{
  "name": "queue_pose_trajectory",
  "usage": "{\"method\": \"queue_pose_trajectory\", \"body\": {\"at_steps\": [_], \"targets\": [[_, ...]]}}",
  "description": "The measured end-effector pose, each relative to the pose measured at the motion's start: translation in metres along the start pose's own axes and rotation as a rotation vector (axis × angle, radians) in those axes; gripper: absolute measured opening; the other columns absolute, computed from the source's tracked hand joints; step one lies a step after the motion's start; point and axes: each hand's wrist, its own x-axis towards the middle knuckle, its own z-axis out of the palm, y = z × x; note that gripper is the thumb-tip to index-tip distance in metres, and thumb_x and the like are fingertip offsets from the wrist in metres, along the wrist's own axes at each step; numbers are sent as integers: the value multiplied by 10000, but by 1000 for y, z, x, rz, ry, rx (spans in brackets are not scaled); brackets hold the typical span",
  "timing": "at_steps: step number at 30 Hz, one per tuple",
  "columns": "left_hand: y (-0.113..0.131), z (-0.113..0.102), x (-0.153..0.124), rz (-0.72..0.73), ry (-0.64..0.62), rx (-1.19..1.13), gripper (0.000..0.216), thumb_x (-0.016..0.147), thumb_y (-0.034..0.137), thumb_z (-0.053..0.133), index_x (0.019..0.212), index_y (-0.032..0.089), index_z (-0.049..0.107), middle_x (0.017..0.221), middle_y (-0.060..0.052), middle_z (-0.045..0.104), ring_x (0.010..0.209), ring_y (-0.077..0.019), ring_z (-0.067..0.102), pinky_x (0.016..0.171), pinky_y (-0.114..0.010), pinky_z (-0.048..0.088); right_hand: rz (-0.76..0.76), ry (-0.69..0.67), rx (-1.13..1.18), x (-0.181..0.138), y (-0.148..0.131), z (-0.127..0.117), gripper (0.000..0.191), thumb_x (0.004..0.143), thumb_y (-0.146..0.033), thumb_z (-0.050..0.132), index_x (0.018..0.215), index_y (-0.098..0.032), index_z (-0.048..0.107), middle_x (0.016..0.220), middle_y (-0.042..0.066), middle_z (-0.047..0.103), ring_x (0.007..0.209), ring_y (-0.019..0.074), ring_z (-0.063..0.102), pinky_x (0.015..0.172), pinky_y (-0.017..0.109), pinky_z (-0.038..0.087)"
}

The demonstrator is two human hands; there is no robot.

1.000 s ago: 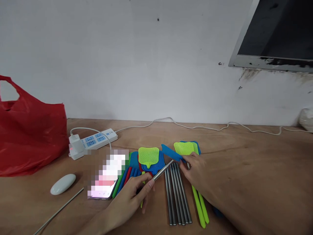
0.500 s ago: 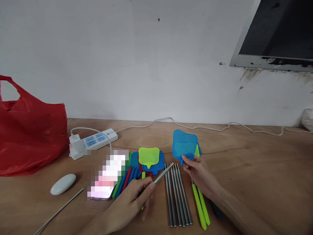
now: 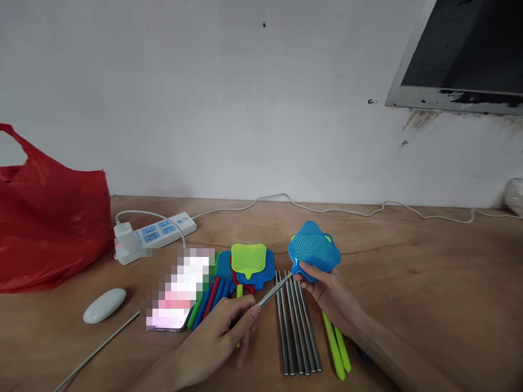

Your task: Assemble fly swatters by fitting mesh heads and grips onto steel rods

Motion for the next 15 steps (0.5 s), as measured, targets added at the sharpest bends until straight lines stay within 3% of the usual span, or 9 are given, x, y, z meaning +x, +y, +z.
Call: {"method": "queue_pose_trajectory", "body": {"at_steps": [7,15], "targets": [[-1,1,0,-9,20,48,408,1021,523,379,749,228,451,475,83,495,521,-150,527,747,-281,428,-78,-58,-98,1,7,-1,299,612,-322,908,784,-187,703,729,8,722,634,163,678,579,283,520],[-6,4,-2,35,40,146,436,1036,535,312,747,234,436,464,71,500,516,-156,527,745,-286,422,-45,-89,-97,-6,17,-1,299,625,-362,902,743,-171,704,698,31,729,621,157,652,574,285,519]]}}
